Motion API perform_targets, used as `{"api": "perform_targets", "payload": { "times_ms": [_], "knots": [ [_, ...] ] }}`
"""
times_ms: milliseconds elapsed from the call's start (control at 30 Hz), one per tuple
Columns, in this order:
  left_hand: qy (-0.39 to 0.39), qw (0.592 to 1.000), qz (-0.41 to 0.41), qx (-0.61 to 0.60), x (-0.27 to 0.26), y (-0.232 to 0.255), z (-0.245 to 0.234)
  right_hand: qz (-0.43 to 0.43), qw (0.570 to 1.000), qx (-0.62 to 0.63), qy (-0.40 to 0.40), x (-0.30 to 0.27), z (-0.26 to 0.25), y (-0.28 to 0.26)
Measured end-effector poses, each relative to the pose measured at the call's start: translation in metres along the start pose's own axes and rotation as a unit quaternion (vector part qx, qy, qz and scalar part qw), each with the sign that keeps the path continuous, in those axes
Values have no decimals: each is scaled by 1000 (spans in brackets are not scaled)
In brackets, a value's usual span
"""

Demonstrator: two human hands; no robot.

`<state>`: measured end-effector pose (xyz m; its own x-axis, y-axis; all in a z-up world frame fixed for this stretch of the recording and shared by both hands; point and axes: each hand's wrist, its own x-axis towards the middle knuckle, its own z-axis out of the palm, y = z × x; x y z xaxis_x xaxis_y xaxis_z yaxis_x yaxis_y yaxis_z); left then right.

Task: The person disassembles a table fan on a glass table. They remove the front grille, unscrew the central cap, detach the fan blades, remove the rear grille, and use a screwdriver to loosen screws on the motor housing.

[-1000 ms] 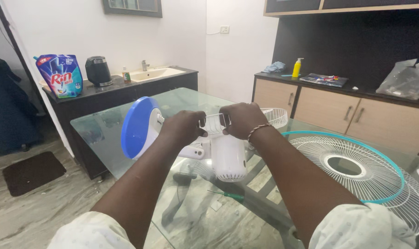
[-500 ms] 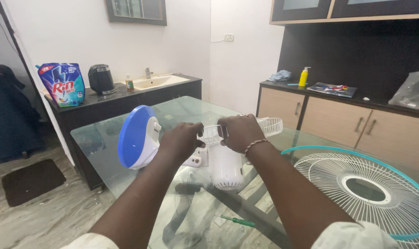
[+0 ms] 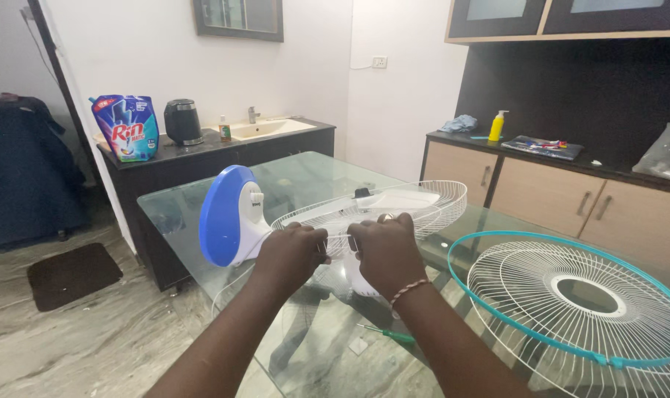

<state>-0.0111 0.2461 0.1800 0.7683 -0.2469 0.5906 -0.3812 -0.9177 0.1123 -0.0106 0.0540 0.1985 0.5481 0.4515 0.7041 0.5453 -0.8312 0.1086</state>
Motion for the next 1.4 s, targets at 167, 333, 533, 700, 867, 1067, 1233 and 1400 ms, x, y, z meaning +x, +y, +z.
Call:
{"api": "perform_targets", "payload": {
  "times_ms": [167, 333, 533, 700, 867, 1067, 1233, 1400],
  "knots": [
    [49, 998, 37, 13, -36, 1, 10, -8, 1000, 26, 10, -33, -7, -27],
    [26, 998, 51, 18, -62, 0, 9, -41, 995, 2, 88, -58, 2, -45],
    [15, 998, 37, 53, -83, 8, 24, -43, 996, -21, 76, -86, 18, -49],
    [15, 998, 20, 61, -90, 24, 49, -47, 997, -24, 59, -101, 18, -34],
    [18, 999, 14, 49, -89, 34, 59, -62, 997, -7, 55, -104, 9, -23],
    [69, 997, 8, -46, -98, 36, 65, -18, 998, -53, 0, -106, 14, -30],
    [50, 997, -16, -54, -106, 40, 75, -19, 999, -29, 10, -119, 21, -24],
    [42, 997, -18, -58, -115, 49, 94, -17, 999, -24, 39, -143, 35, -18]
  ]
}}
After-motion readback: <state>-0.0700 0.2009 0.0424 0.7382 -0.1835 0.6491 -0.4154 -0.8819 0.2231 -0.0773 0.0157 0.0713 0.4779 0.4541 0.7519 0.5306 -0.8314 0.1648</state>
